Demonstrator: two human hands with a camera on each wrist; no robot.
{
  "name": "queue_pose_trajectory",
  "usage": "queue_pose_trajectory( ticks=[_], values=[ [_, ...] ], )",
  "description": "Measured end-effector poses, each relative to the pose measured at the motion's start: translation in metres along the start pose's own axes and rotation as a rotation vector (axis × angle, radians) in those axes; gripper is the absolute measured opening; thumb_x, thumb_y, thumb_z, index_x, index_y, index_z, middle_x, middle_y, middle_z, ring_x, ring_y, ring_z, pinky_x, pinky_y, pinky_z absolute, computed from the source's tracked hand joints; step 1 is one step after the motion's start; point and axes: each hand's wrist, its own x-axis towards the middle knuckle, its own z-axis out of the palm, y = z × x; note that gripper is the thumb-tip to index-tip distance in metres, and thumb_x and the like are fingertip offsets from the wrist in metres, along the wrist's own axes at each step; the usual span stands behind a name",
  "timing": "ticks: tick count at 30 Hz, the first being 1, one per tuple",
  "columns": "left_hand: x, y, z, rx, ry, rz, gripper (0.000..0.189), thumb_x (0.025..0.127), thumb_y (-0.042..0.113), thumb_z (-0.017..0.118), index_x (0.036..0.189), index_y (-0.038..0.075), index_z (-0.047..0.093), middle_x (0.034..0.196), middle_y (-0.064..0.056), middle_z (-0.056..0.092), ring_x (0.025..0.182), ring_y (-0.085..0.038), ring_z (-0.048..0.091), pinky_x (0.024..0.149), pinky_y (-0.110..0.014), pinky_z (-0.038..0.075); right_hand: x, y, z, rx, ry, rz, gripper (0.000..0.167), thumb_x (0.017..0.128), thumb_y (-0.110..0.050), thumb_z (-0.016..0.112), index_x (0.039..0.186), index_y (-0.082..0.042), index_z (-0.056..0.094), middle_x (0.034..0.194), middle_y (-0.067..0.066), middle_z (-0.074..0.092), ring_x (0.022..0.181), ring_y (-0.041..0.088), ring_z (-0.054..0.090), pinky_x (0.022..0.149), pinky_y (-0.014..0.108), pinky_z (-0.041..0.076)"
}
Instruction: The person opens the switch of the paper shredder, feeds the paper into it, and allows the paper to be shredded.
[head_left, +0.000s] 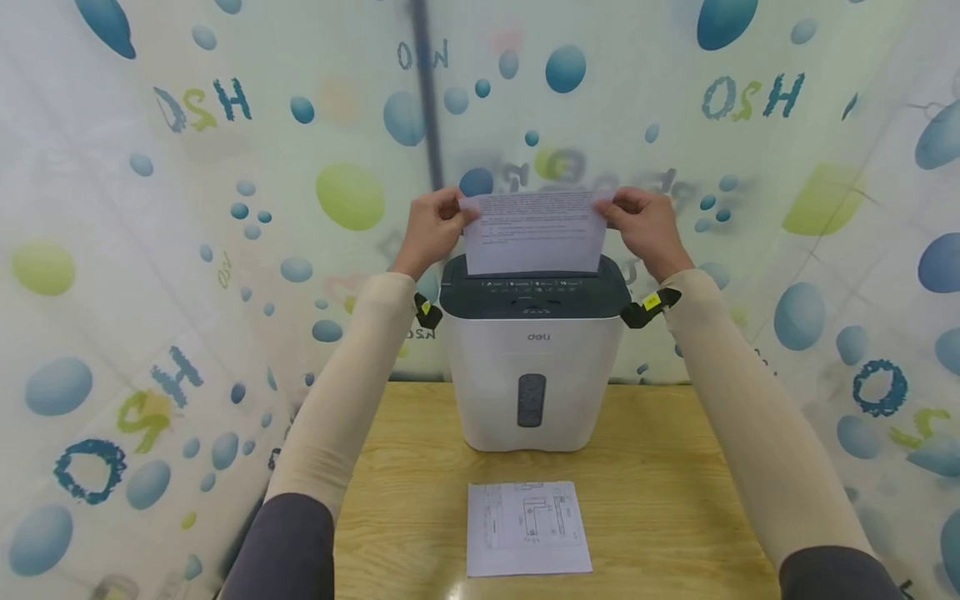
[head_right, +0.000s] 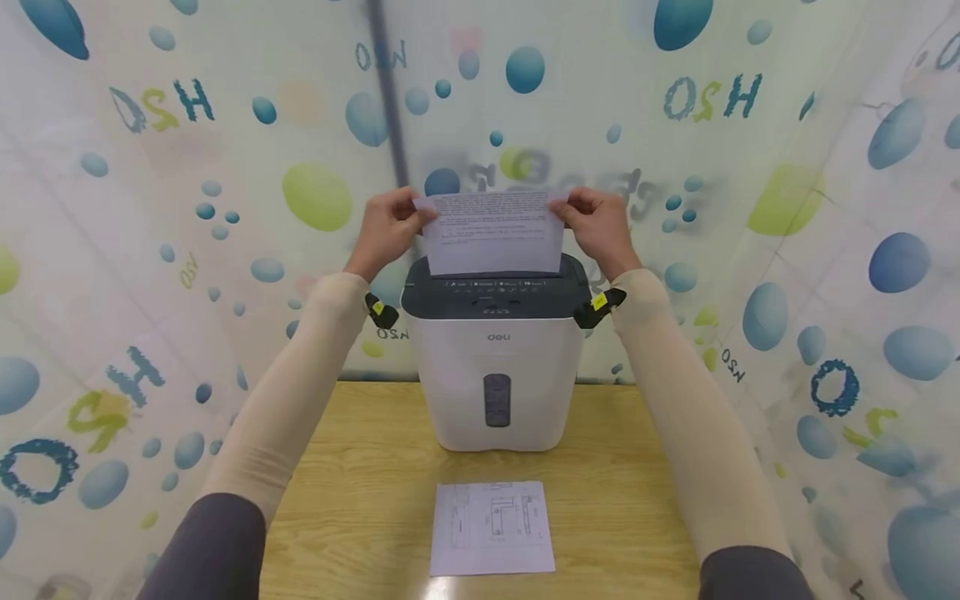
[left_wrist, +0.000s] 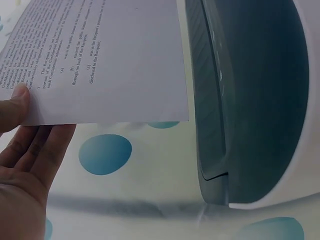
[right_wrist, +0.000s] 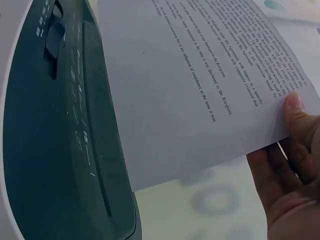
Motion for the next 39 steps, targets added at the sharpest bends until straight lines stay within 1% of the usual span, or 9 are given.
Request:
queue_pose_trajectory(
  ticks=[4, 8, 14, 20, 24, 28, 33, 36, 39],
  values=[
    [0.005, -0.007, 0.002, -0.012, -0.012, -0.024, 0.02, 0.1, 0.015, 0.067, 0.083, 0.008, 0.061, 0.092, -0.012, 0.077, 0.067, -0.02, 0.057, 0.058, -0.028, 0.035, 0.008, 0.004, 0.002, 0.001, -0.015, -0.005, 0.035, 0.097, -0.035, 0.07, 0.118, -0.008, 0.074, 0.108, -0.002, 0.077, 0.105, 0.016, 0.073, 0.111, 0.046, 0.048],
    [0.009, -0.012, 0.006, -0.021, -0.026, -0.05, 0.019, 0.1, 0.013, 0.067, 0.083, 0.008, 0.06, 0.097, -0.013, 0.078, 0.074, -0.017, 0.064, 0.064, -0.027, 0.039, 0.014, 0.012, 0.003, 0.013, -0.023, -0.01, 0.033, 0.096, -0.034, 0.072, 0.115, -0.008, 0.075, 0.102, -0.006, 0.077, 0.096, 0.01, 0.074, 0.11, 0.047, 0.049],
    [0.013, -0.017, 0.013, -0.006, -0.04, -0.071, 0.019, 0.1, 0.014, 0.067, 0.084, 0.008, 0.058, 0.101, -0.013, 0.078, 0.085, -0.02, 0.071, 0.07, -0.026, 0.042, 0.02, 0.021, 0.005, 0.02, -0.027, 0.015, 0.032, 0.096, -0.034, 0.072, 0.113, -0.007, 0.075, 0.101, -0.007, 0.078, 0.101, 0.016, 0.076, 0.113, 0.048, 0.046],
    [0.012, -0.019, 0.017, 0.008, -0.059, -0.099, 0.02, 0.101, 0.016, 0.065, 0.085, 0.009, 0.058, 0.098, -0.011, 0.076, 0.08, -0.019, 0.065, 0.07, -0.028, 0.041, 0.023, 0.028, 0.008, 0.053, -0.027, 0.015, 0.032, 0.095, -0.031, 0.073, 0.112, -0.004, 0.075, 0.095, -0.009, 0.078, 0.089, 0.007, 0.075, 0.111, 0.047, 0.048],
    [0.011, -0.022, 0.017, 0.032, -0.062, -0.107, 0.022, 0.102, 0.017, 0.065, 0.083, 0.009, 0.056, 0.095, -0.009, 0.075, 0.077, -0.02, 0.059, 0.069, -0.03, 0.038, 0.024, 0.031, 0.01, 0.051, -0.033, 0.016, 0.032, 0.096, -0.031, 0.072, 0.112, -0.004, 0.074, 0.097, -0.008, 0.078, 0.091, 0.008, 0.075, 0.11, 0.046, 0.049],
    [0.013, -0.025, 0.02, 0.032, -0.074, -0.12, 0.024, 0.102, 0.018, 0.065, 0.082, 0.01, 0.054, 0.093, -0.008, 0.073, 0.077, -0.02, 0.056, 0.069, -0.031, 0.038, 0.024, 0.036, 0.011, 0.024, -0.033, 0.025, 0.033, 0.096, -0.034, 0.071, 0.112, -0.005, 0.074, 0.1, -0.007, 0.078, 0.098, 0.013, 0.076, 0.11, 0.046, 0.049],
    [0.014, -0.03, 0.022, 0.046, -0.117, -0.152, 0.025, 0.102, 0.019, 0.065, 0.082, 0.009, 0.053, 0.092, -0.008, 0.072, 0.079, -0.02, 0.058, 0.071, -0.031, 0.038, 0.025, 0.042, 0.011, -0.022, -0.051, 0.039, 0.035, 0.097, -0.036, 0.07, 0.115, -0.006, 0.074, 0.105, -0.004, 0.079, 0.104, 0.019, 0.076, 0.111, 0.046, 0.049],
    [0.014, -0.033, 0.022, 0.074, -0.142, -0.166, 0.016, 0.102, 0.019, 0.065, 0.089, 0.009, 0.061, 0.1, -0.007, 0.074, 0.086, -0.019, 0.064, 0.076, -0.032, 0.044, 0.025, 0.043, 0.01, -0.077, -0.075, 0.039, 0.036, 0.098, -0.035, 0.069, 0.119, -0.006, 0.074, 0.112, 0.003, 0.078, 0.105, 0.021, 0.076, 0.111, 0.046, 0.048],
    [0.015, -0.034, 0.021, 0.102, -0.163, -0.179, 0.009, 0.102, 0.018, 0.065, 0.103, 0.011, 0.07, 0.109, -0.007, 0.075, 0.096, -0.019, 0.069, 0.085, -0.035, 0.052, 0.025, 0.041, 0.008, -0.15, -0.101, 0.042, 0.038, 0.099, -0.035, 0.068, 0.124, -0.006, 0.072, 0.12, 0.012, 0.076, 0.108, 0.026, 0.075, 0.113, 0.047, 0.046]
  ],
)
